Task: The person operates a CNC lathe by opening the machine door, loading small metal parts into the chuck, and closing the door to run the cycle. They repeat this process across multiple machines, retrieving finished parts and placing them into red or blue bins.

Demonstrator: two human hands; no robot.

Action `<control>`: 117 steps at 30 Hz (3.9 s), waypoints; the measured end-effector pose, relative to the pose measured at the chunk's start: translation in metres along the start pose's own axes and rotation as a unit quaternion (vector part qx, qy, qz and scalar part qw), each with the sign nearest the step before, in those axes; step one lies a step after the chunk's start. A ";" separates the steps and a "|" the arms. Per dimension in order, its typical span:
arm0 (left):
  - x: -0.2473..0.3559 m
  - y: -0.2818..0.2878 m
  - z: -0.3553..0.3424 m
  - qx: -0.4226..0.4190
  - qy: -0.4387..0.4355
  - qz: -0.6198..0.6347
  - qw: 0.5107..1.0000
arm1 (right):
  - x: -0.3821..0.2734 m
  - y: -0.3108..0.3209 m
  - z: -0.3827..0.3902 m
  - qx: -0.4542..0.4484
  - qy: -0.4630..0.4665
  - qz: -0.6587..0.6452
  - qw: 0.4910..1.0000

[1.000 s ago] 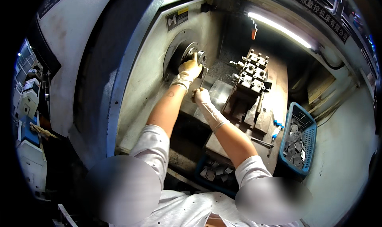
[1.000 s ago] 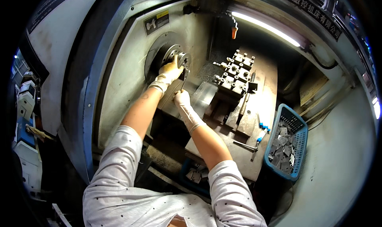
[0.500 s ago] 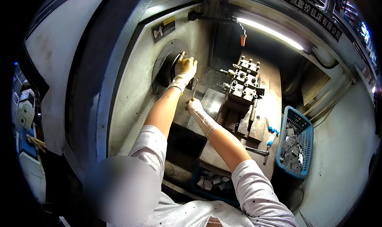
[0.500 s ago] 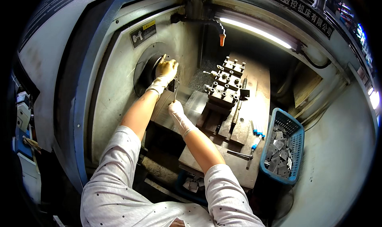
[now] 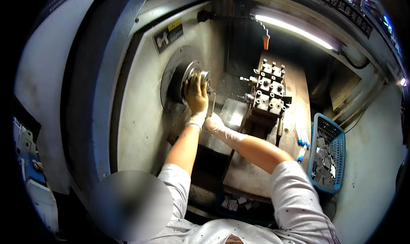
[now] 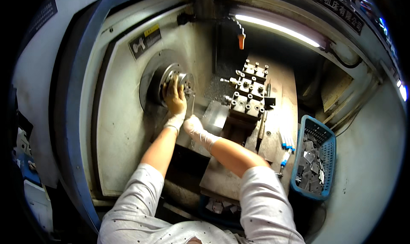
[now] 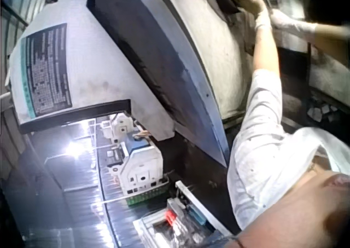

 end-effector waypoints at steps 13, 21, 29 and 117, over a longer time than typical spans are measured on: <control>-0.010 -0.055 -0.032 -0.210 -0.111 -0.042 0.970 | -0.035 0.000 0.026 -0.139 -0.182 -0.263 0.937; -0.006 -0.015 -0.011 -0.048 0.024 0.118 0.992 | 0.027 -0.027 -0.009 0.126 -0.081 -0.109 0.983; -0.015 0.001 0.000 0.008 0.031 0.137 0.990 | -0.034 0.007 0.041 0.000 -0.163 -0.229 0.960; 0.278 1.105 0.174 0.184 0.257 -0.880 0.355 | -0.241 -0.336 0.885 -0.604 0.619 -0.169 0.473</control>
Point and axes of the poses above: each hand's wrist, its own z-axis away from the middle knuckle, its own y-axis out of the back of the hand, x = y × z, the point moved 6 cm from there along -z, towards the middle knuckle, and after that the axes turned 6 degrees about x, right-handed, at the moved point
